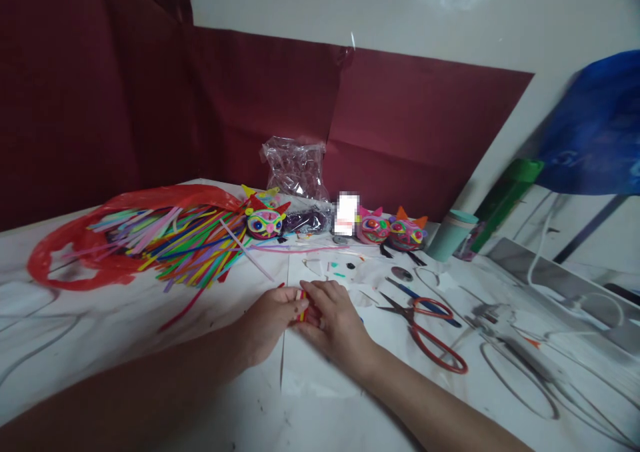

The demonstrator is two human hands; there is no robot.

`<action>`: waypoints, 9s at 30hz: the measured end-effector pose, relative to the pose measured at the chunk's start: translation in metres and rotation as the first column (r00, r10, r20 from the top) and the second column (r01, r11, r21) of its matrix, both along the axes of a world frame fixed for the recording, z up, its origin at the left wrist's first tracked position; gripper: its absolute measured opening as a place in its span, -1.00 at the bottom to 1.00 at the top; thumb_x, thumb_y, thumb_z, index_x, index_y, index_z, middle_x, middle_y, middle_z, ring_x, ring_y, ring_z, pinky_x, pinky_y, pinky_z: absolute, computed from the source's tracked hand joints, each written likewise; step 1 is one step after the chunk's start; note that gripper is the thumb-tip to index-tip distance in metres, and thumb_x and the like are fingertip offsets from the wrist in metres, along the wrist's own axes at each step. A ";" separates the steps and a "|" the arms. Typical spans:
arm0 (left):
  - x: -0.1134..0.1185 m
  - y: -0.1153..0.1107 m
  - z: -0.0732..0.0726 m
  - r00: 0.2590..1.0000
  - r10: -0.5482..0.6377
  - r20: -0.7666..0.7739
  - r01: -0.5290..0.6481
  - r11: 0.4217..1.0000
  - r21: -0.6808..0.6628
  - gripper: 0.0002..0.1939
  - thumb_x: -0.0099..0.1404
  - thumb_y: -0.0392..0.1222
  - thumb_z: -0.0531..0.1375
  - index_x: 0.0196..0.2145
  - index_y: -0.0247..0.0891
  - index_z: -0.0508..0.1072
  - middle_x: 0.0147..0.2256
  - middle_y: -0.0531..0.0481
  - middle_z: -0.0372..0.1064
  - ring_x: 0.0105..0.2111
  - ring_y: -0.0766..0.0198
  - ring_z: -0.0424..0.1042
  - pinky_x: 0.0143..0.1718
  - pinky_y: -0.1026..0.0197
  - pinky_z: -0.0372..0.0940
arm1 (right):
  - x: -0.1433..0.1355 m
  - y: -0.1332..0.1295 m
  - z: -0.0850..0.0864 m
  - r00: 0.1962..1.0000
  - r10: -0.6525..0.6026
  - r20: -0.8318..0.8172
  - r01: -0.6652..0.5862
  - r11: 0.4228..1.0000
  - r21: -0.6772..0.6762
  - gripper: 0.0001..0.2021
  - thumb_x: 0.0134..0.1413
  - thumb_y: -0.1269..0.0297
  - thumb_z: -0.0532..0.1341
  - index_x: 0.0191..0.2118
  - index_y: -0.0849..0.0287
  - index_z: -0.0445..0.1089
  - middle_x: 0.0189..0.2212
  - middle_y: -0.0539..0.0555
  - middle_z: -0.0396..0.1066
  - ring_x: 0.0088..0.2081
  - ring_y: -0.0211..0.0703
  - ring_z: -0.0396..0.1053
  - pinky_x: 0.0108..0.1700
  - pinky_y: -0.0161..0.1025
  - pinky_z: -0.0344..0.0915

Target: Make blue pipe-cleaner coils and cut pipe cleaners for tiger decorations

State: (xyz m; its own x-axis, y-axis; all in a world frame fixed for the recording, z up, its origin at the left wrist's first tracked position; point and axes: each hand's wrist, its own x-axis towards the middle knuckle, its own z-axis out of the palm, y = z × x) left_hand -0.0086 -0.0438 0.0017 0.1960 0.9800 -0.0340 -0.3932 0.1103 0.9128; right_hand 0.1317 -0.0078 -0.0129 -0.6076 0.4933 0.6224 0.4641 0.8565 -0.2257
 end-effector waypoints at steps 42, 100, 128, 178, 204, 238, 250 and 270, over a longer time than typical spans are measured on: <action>-0.030 0.036 -0.009 0.706 0.232 -0.669 -0.181 0.973 0.146 -0.78 0.03 -0.21 0.05 -0.33 -0.32 0.33 -0.53 -0.04 0.43 -0.59 0.24 0.41 -0.48 0.18 0.27 | 0.002 0.021 0.013 0.674 -0.305 -0.672 -0.506 0.472 -0.722 -0.69 -0.16 0.05 0.27 -0.46 0.18 0.23 -0.64 -0.05 0.38 -0.58 -0.30 0.32 -0.45 -0.34 0.22; -0.006 -0.002 0.016 0.836 0.279 -0.473 -0.126 0.936 0.329 -0.76 0.05 -0.07 0.11 -0.65 -0.26 0.32 -0.64 0.08 0.20 -0.53 0.31 0.17 -0.42 0.26 0.08 | -0.002 -0.005 0.013 0.905 -0.122 -0.408 -0.110 0.858 -0.501 -0.83 0.11 0.36 0.10 -0.46 0.18 0.37 -0.49 0.05 0.38 -0.39 -0.18 0.31 -0.32 -0.25 0.22; -0.004 0.003 0.000 0.996 0.003 0.084 -0.010 0.997 0.074 -0.86 0.09 -0.23 0.22 -0.56 -0.33 0.42 -0.51 0.02 0.33 -0.40 0.29 0.33 -0.25 0.20 0.21 | -0.008 -0.004 0.014 0.661 -0.167 -0.732 -0.631 0.403 -0.662 -0.72 -0.13 0.08 0.29 -0.51 0.19 0.30 -0.57 -0.04 0.33 -0.51 -0.29 0.26 -0.39 -0.30 0.24; 0.001 0.005 -0.032 0.408 0.487 -0.772 0.484 0.602 0.635 -0.89 0.21 -0.37 0.04 -0.35 -0.23 0.33 -0.33 -0.05 0.32 -0.27 0.26 0.33 -0.25 0.23 0.30 | 0.108 0.027 -0.011 0.960 -0.182 0.212 0.234 0.937 -0.260 -0.78 0.04 0.46 0.15 -0.19 0.20 0.47 -0.36 0.14 0.40 -0.30 -0.17 0.33 -0.23 -0.30 0.25; -0.010 0.011 -0.025 0.317 0.653 -0.688 0.250 0.642 0.725 -0.87 0.17 -0.25 0.10 -0.28 -0.14 0.36 -0.29 0.03 0.36 -0.25 0.24 0.39 -0.21 0.22 0.29 | 0.111 0.029 -0.008 0.961 -0.197 0.194 0.257 0.891 -0.374 -0.65 -0.02 0.34 0.23 -0.04 0.21 0.37 -0.38 0.13 0.35 -0.31 -0.13 0.31 -0.23 -0.22 0.26; -0.014 0.018 -0.024 0.306 0.600 -0.739 0.165 0.731 0.662 -0.88 0.20 -0.20 0.08 -0.30 -0.14 0.38 -0.30 0.05 0.37 -0.25 0.26 0.39 -0.22 0.26 0.30 | 0.108 0.024 -0.014 0.957 -0.223 0.187 0.273 0.911 -0.310 -0.81 0.00 0.29 0.20 -0.21 0.19 0.38 -0.40 0.09 0.32 -0.32 -0.11 0.27 -0.23 -0.18 0.18; -0.026 0.022 0.000 0.259 0.676 -0.690 -0.053 0.723 0.689 -0.88 0.21 -0.17 0.09 -0.37 -0.21 0.40 -0.35 0.07 0.39 -0.30 0.30 0.39 -0.24 0.27 0.29 | 0.110 0.025 -0.018 0.961 -0.244 0.128 0.273 0.899 -0.343 -0.81 0.03 0.27 0.17 -0.21 0.20 0.37 -0.39 0.11 0.38 -0.32 -0.10 0.33 -0.23 -0.17 0.24; -0.059 0.053 -0.006 -0.022 0.324 -0.946 0.303 0.904 0.303 -0.79 0.18 -0.17 0.06 -0.40 -0.24 0.48 -0.35 -0.08 0.43 -0.30 0.14 0.36 -0.24 0.15 0.19 | 0.111 0.025 -0.020 0.967 -0.235 0.100 0.254 0.922 -0.291 -0.82 0.07 0.41 0.07 -0.23 0.25 0.38 -0.35 0.16 0.42 -0.29 -0.07 0.35 -0.20 -0.14 0.28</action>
